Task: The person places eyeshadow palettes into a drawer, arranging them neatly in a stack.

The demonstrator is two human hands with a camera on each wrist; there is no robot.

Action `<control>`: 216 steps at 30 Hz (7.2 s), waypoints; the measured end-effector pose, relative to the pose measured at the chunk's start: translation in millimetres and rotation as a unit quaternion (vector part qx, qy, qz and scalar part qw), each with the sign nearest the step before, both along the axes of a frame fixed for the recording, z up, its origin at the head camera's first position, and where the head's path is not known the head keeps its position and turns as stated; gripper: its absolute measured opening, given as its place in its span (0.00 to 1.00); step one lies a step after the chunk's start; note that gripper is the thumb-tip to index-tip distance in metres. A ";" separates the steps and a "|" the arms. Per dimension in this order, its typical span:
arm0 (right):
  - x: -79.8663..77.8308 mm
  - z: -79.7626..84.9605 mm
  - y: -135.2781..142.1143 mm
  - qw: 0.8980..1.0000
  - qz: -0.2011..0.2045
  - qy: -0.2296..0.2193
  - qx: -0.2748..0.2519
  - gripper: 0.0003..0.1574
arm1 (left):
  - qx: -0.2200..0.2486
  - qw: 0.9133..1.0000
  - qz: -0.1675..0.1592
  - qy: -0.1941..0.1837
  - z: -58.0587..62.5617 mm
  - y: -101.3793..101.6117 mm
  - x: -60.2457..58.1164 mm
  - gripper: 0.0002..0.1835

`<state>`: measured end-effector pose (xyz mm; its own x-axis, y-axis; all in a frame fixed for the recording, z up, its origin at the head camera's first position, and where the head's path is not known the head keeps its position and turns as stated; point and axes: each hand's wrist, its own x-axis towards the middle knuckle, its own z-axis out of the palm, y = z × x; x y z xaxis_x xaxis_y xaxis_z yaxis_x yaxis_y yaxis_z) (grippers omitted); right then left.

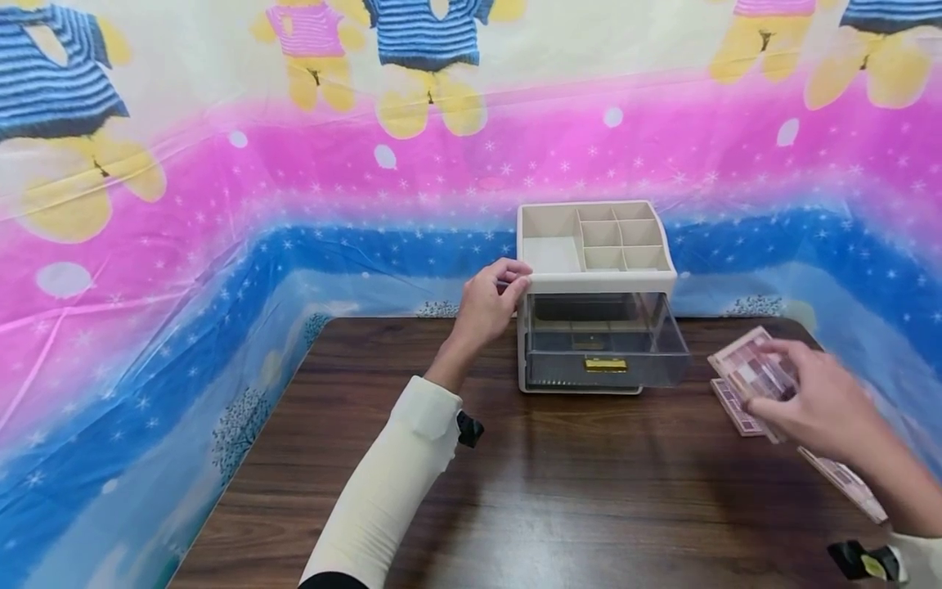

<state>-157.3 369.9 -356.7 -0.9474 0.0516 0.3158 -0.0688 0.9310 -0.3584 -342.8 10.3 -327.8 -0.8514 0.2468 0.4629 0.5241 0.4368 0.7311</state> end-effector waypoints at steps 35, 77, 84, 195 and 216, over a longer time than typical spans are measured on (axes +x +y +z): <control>-73.1 82.0 -81.3 0.954 0.285 -0.078 0.055 0.29 | -0.007 1.000 -0.004 -0.006 0.0 0.7 1.3 0.09; -87.9 -21.9 32.9 0.970 -0.070 -0.231 0.039 0.74 | -0.016 1.000 -0.006 -0.007 1.1 -0.2 0.6 0.09; -89.3 -54.6 49.5 0.944 -0.124 -0.305 0.005 0.82 | -0.020 1.000 -0.008 -0.002 0.7 -1.0 0.9 0.10; -81.7 83.3 -90.8 0.949 0.297 -0.089 0.058 0.28 | -0.032 0.999 -0.016 -0.002 0.6 -5.8 1.0 0.10; -64.4 46.8 -13.1 0.988 0.134 -0.066 0.027 0.32 | -0.030 0.999 -0.012 -0.005 1.7 -2.5 -0.2 0.09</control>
<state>-221.7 356.8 -309.9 -0.9579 -0.2202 0.1841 -0.2712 0.9042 -0.3300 -343.1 7.7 -326.0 -0.8498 0.2941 0.4375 0.5272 0.4684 0.7090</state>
